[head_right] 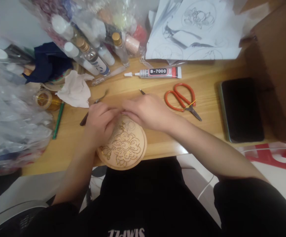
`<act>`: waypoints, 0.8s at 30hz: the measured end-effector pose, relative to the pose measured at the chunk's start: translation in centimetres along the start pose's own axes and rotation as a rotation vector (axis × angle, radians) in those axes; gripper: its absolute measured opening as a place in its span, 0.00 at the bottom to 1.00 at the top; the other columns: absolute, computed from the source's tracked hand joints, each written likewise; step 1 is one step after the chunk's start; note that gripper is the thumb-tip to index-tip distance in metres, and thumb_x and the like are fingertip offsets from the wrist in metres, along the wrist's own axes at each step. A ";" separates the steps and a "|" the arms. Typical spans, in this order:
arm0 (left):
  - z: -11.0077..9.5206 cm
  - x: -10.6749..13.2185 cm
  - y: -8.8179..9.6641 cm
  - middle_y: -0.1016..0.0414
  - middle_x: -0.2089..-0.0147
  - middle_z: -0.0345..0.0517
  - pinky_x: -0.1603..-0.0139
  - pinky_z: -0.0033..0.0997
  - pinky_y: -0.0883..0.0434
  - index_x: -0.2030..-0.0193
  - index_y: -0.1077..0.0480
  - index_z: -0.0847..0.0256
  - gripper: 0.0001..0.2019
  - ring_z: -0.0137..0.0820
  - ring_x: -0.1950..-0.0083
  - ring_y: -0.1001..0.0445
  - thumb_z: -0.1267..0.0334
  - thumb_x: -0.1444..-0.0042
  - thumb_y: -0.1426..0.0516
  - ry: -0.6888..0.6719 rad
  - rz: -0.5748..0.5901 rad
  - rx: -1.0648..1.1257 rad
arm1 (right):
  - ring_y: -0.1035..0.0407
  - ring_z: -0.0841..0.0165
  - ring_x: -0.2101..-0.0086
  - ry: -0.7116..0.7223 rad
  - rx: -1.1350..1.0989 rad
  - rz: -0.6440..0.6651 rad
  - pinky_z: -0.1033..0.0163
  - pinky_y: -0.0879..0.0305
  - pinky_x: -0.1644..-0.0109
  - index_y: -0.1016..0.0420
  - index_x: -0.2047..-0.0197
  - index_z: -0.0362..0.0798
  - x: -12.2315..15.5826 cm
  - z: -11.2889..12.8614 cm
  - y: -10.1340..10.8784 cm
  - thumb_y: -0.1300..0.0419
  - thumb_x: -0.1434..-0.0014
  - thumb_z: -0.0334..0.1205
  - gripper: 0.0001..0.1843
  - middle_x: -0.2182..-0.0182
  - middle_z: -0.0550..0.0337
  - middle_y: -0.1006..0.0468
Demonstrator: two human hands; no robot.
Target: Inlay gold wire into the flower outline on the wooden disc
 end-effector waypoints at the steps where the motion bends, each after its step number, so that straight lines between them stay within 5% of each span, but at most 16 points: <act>1: 0.1 0.0 0.0 0.27 0.66 0.41 0.60 0.39 0.36 0.54 0.29 0.51 0.11 0.36 0.62 0.30 0.64 0.32 0.52 0.011 0.006 0.013 | 0.30 0.68 0.69 -0.011 0.004 0.003 0.63 0.51 0.69 0.24 0.57 0.46 0.0 0.0 0.0 0.49 0.33 0.41 0.14 0.69 0.58 0.20; 13: 1.2 0.4 0.0 0.26 0.67 0.38 0.60 0.36 0.35 0.62 0.28 0.55 0.12 0.31 0.63 0.29 0.59 0.31 0.50 0.055 0.056 -0.007 | 0.31 0.67 0.70 -0.125 0.037 0.006 0.64 0.51 0.69 0.24 0.59 0.45 -0.1 -0.7 0.0 0.49 0.35 0.41 0.13 0.69 0.57 0.20; 24: 1.1 0.3 -0.2 0.25 0.65 0.40 0.60 0.39 0.35 0.59 0.29 0.52 0.06 0.35 0.61 0.28 0.60 0.34 0.47 0.058 0.045 0.052 | 0.32 0.68 0.71 -0.096 0.022 0.113 0.63 0.53 0.69 0.24 0.60 0.46 -0.2 -0.4 -0.4 0.49 0.34 0.43 0.15 0.70 0.58 0.21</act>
Point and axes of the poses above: each hand's wrist, its own x-axis away from the middle knuckle, its own y-axis out of the back of the hand, z = x × y, the point moved 5 cm from there along -x, towards the middle knuckle
